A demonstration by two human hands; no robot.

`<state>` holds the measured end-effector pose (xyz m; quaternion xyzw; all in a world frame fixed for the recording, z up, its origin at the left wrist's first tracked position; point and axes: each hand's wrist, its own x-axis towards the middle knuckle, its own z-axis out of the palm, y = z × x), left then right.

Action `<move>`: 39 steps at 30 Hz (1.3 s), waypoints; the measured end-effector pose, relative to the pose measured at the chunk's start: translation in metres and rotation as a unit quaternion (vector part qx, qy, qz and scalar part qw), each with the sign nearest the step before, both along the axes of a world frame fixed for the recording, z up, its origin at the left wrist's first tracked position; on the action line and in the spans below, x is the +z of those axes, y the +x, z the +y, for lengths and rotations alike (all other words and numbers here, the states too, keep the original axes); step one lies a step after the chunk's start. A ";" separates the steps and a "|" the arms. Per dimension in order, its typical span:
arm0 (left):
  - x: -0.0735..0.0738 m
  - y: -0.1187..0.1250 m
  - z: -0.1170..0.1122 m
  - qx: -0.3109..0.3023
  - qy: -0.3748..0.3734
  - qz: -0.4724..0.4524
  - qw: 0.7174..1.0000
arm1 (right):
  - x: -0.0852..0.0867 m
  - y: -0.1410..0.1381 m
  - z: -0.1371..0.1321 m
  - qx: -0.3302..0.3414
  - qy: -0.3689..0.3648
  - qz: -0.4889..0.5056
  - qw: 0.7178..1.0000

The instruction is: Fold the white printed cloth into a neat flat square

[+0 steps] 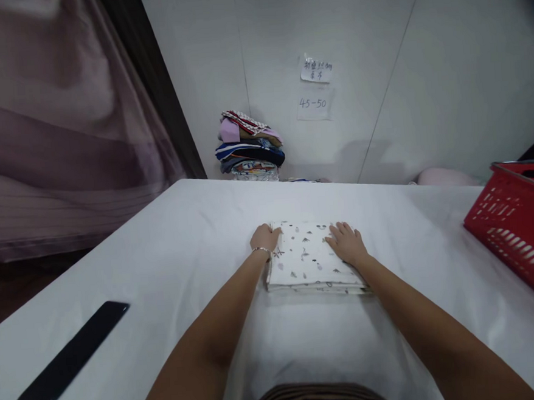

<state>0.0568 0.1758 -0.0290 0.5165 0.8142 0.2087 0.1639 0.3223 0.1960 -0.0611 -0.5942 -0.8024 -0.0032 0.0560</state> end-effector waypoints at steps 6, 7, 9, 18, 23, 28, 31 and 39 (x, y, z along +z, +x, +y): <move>-0.005 -0.001 0.008 0.013 0.000 -0.002 1.000 | 0.001 -0.001 -0.001 0.001 0.005 -0.006 1.000; -0.007 -0.002 0.008 0.017 -0.003 -0.005 1.000 | 0.002 -0.001 -0.001 0.004 0.007 -0.008 1.000; -0.008 -0.002 0.007 0.021 -0.007 -0.009 1.000 | 0.002 -0.001 -0.001 0.009 0.017 -0.011 1.000; 0.001 -0.001 0.022 0.008 -0.005 -0.011 1.000 | 0.000 -0.001 -0.002 0.068 0.059 -0.011 0.996; -0.004 -0.004 0.025 0.021 -0.025 -0.035 0.999 | 0.004 0.001 0.000 0.072 0.032 -0.008 0.997; 0.006 -0.008 0.009 -0.013 -0.036 -0.073 0.997 | 0.018 -0.013 -0.015 0.068 -0.026 0.024 0.997; 0.012 -0.008 -0.015 -0.030 -0.042 -0.093 0.994 | 0.026 -0.030 -0.039 0.118 -0.062 0.068 0.989; -0.001 -0.006 -0.080 -0.064 -0.003 -0.141 0.988 | 0.033 -0.066 -0.085 0.236 -0.133 0.100 0.957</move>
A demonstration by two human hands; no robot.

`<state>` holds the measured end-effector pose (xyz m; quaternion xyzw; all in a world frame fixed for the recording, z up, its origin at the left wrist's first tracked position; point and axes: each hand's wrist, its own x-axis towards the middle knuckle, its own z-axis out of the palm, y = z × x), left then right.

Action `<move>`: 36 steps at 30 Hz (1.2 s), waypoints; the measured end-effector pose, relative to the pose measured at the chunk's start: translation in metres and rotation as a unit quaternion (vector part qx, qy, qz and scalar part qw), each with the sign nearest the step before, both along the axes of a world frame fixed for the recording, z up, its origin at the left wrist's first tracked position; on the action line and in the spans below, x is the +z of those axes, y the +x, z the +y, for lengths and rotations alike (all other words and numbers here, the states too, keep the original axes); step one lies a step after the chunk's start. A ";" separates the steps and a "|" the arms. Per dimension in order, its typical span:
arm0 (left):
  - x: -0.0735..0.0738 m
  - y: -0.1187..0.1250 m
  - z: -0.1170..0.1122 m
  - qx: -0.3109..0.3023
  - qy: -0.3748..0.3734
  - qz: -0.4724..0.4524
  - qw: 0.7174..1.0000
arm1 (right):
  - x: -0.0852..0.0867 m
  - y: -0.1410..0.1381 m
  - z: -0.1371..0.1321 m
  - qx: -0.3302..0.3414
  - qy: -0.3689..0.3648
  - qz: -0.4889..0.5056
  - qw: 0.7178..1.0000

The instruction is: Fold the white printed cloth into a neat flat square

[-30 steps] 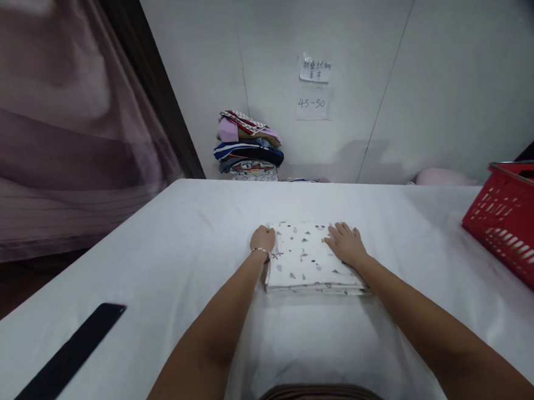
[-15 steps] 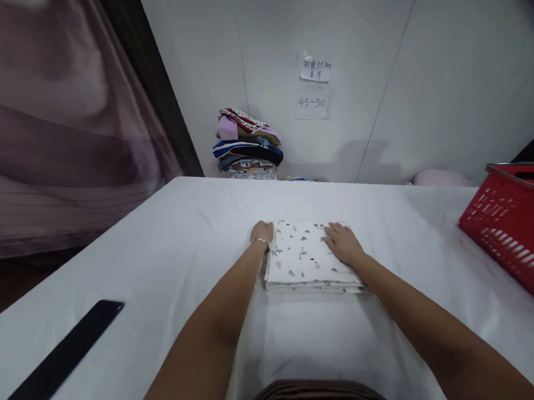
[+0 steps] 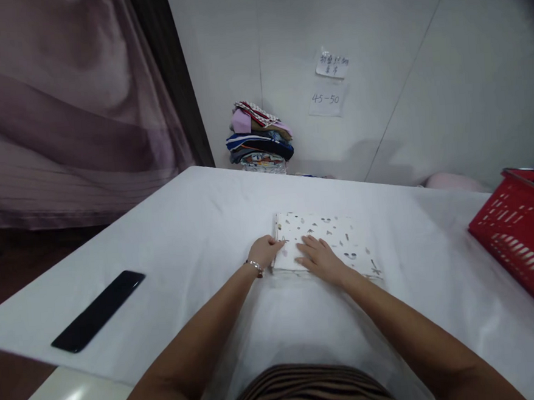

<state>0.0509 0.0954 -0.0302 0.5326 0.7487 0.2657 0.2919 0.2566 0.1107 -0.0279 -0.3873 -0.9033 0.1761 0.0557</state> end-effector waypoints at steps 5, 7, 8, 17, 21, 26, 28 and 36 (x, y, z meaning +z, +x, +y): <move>-0.010 0.004 -0.012 0.042 0.011 0.011 0.999 | -0.007 -0.009 -0.011 0.023 0.016 -0.005 1.000; -0.010 0.006 -0.015 0.046 0.010 0.025 0.999 | -0.010 -0.010 -0.014 0.024 0.038 -0.005 0.999; -0.009 0.008 -0.017 0.046 0.017 0.042 0.998 | -0.011 -0.009 -0.015 0.024 0.047 -0.004 0.999; -0.003 0.032 -0.028 -0.151 0.242 0.219 0.933 | -0.010 -0.012 -0.018 0.017 0.094 0.000 0.995; -0.022 0.033 -0.032 -0.193 0.184 0.254 0.930 | -0.014 0.006 -0.028 0.022 0.111 -0.005 0.994; -0.027 0.031 -0.035 -0.195 0.169 0.266 0.929 | -0.030 0.057 -0.053 -0.008 0.158 -0.003 0.987; -0.025 0.031 -0.035 -0.194 0.158 0.264 0.931 | -0.034 0.080 -0.060 -0.036 0.175 0.002 0.984; -0.028 0.030 -0.030 -0.184 0.155 0.198 0.950 | -0.025 0.139 -0.050 -0.188 0.098 0.084 0.974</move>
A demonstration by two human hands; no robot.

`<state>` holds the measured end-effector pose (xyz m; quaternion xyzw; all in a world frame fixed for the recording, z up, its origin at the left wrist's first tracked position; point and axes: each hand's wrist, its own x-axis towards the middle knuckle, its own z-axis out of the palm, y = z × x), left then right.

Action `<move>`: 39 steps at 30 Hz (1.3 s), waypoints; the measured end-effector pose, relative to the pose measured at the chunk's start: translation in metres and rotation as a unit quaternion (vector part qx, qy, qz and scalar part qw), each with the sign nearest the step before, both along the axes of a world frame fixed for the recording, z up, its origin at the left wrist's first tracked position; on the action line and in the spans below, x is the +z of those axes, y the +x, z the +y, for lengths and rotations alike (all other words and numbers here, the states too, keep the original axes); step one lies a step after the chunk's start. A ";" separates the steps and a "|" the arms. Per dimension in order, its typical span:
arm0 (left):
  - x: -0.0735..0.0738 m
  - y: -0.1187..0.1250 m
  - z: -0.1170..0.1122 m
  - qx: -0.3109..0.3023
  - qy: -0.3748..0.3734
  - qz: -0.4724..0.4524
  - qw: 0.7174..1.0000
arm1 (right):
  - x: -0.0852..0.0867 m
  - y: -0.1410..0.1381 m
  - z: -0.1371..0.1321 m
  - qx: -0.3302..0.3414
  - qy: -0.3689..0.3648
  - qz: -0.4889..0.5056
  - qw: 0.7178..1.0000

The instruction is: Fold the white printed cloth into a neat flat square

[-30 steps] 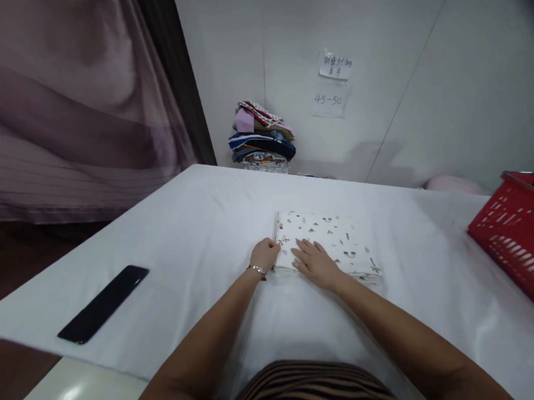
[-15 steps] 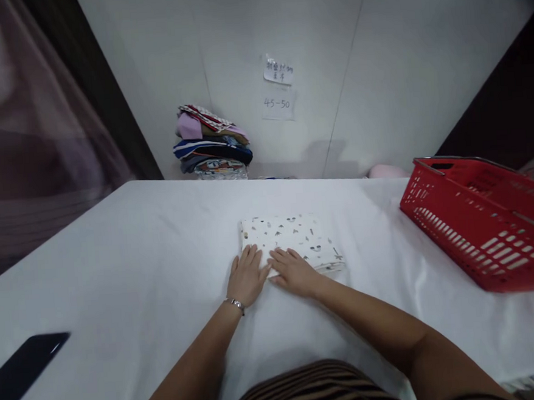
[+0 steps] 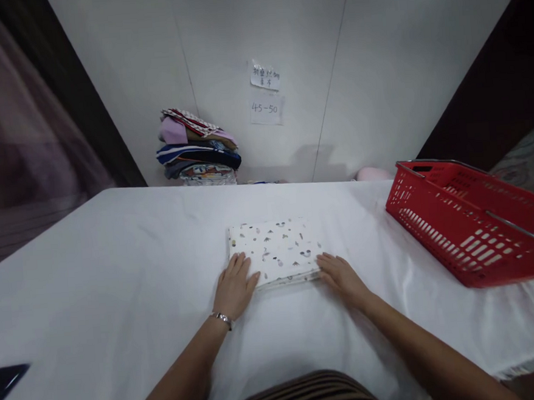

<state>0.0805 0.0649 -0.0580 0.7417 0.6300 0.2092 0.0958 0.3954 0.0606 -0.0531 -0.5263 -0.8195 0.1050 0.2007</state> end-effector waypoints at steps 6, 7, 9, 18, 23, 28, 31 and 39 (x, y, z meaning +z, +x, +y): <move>-0.002 -0.008 0.005 0.125 0.002 -0.129 0.984 | 0.013 0.006 0.050 -0.155 -0.196 0.223 0.942; 0.000 -0.010 0.006 0.146 -0.012 -0.139 0.979 | 0.014 0.005 0.058 -0.178 -0.226 0.248 0.925; 0.008 -0.013 0.008 0.174 -0.050 -0.148 0.972 | 0.017 0.004 0.070 -0.209 -0.263 0.283 0.899; 0.031 -0.025 0.013 0.206 -0.181 -0.191 0.943 | 0.027 -0.003 0.066 -0.207 -0.433 0.298 0.825; 0.025 -0.029 0.018 0.231 -0.229 -0.256 0.910 | 0.026 -0.001 0.059 -0.153 -0.504 0.395 0.753; 0.029 -0.026 0.010 0.238 -0.239 -0.322 0.885 | 0.026 0.000 0.044 -0.134 -0.466 0.453 0.748; 0.033 -0.024 0.003 0.242 -0.201 -0.298 0.901 | 0.025 0.002 0.034 -0.152 -0.438 0.474 0.749; 0.025 -0.016 -0.008 0.249 -0.145 -0.356 0.889 | 0.013 0.004 0.018 -0.130 -0.335 0.482 0.799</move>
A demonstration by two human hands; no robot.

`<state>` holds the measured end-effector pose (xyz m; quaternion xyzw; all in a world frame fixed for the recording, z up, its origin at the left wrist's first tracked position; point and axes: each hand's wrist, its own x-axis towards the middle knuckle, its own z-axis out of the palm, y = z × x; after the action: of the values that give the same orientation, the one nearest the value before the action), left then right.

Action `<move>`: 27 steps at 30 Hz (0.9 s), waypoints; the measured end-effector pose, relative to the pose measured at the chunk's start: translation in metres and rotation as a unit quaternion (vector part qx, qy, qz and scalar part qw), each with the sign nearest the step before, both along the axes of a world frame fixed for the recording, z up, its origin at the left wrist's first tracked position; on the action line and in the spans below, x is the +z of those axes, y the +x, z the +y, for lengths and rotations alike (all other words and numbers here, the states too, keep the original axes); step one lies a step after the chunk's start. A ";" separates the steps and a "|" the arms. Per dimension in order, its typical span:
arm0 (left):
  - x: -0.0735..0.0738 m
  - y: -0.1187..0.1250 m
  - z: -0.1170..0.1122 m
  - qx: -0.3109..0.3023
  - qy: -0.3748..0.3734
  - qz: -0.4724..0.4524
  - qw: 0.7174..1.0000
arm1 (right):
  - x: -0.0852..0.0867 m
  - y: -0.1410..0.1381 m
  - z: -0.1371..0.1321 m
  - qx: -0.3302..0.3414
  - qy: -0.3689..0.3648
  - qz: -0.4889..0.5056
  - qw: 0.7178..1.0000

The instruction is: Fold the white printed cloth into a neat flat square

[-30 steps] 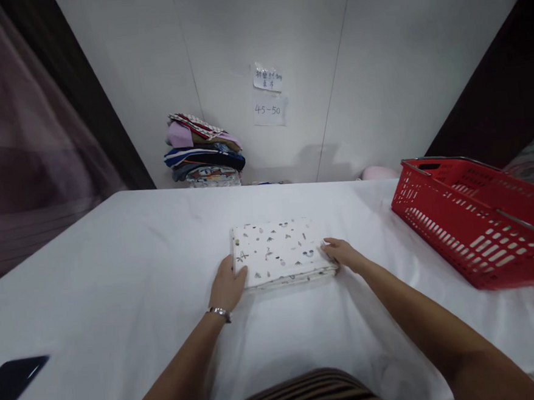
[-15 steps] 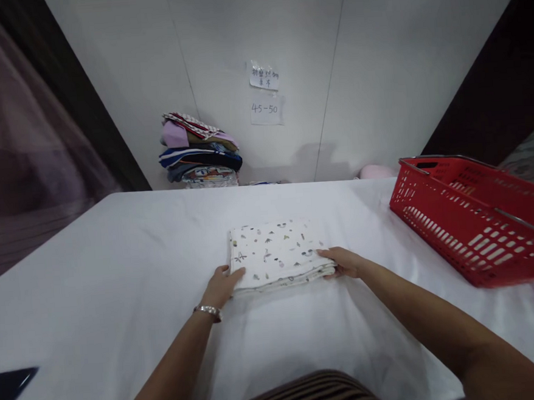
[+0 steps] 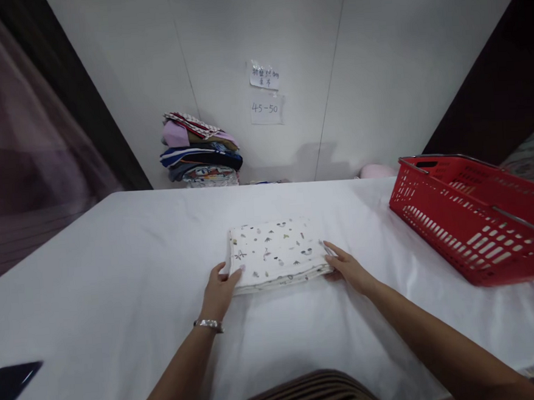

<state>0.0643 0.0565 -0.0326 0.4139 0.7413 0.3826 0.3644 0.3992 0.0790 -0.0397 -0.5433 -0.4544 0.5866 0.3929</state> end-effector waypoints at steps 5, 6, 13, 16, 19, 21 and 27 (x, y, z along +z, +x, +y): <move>-0.008 -0.001 -0.012 -0.012 0.097 0.037 0.994 | -0.006 0.003 -0.004 0.011 -0.009 0.004 1.000; -0.009 -0.002 -0.015 -0.031 0.130 0.056 0.990 | -0.006 0.004 -0.004 0.017 -0.008 0.007 1.000; -0.007 -0.012 -0.024 -0.185 0.201 0.107 0.956 | -0.010 0.018 -0.010 0.146 0.057 -0.025 0.987; -0.006 -0.018 -0.027 -0.225 0.182 0.069 0.955 | -0.013 0.020 -0.014 0.169 0.121 -0.129 0.970; -0.008 -0.023 -0.031 -0.269 0.170 0.075 0.945 | -0.015 0.017 -0.020 0.153 0.205 -0.244 0.935; -0.012 -0.025 -0.033 -0.281 0.185 0.116 0.935 | -0.017 0.014 -0.021 0.136 0.246 -0.285 0.917; -0.023 -0.022 -0.029 -0.268 0.259 0.225 0.900 | -0.034 0.012 -0.013 0.097 0.309 -0.344 0.881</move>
<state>0.0423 0.0270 -0.0559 0.7517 0.5390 0.3460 0.1568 0.4112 0.0656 -0.0738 -0.5150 -0.7695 0.2277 0.3012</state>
